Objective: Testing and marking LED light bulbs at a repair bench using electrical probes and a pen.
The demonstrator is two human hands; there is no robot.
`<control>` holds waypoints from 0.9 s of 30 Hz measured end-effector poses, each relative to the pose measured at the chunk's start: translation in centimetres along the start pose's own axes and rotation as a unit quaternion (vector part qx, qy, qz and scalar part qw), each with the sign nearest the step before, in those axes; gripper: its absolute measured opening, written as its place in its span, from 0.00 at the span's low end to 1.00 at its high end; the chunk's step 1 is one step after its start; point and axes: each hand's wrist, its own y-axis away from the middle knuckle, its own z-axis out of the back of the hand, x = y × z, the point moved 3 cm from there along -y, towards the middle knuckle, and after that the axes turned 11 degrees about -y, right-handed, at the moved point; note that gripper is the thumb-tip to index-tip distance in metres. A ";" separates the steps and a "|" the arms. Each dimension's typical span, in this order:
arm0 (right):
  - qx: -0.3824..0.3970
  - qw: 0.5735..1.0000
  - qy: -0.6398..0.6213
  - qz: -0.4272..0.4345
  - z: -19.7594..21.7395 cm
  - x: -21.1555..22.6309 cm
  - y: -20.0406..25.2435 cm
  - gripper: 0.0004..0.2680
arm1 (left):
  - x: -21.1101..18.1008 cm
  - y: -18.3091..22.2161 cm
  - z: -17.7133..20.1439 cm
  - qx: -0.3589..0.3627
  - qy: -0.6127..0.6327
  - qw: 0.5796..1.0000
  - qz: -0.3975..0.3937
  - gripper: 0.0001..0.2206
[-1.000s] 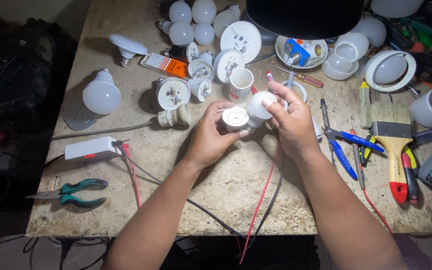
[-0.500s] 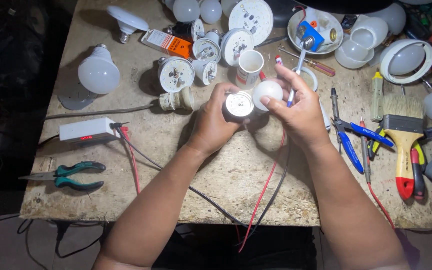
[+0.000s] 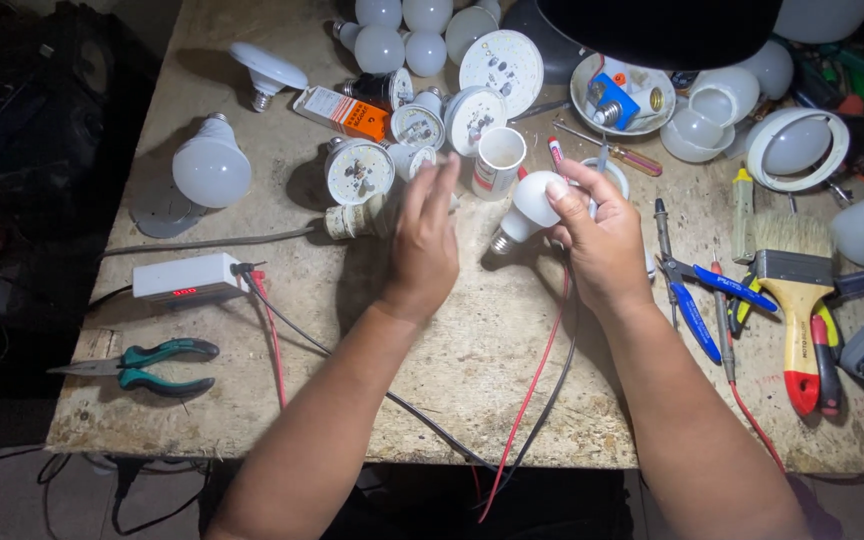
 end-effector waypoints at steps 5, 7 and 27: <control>-0.027 0.998 -0.039 -0.043 -2.5 1.5 1.8 0.18 | -1.3 1.1 -0.9 0.078 0.138 0.987 -0.016 0.33; 0.027 0.996 -0.017 -0.081 -3.1 1.7 2.2 0.22 | 0.2 1.7 -2.8 0.062 0.150 0.987 0.003 0.35; 0.045 0.947 0.318 -0.022 -0.4 4.9 1.4 0.08 | 2.9 1.2 -3.4 0.087 -0.001 0.996 -0.013 0.20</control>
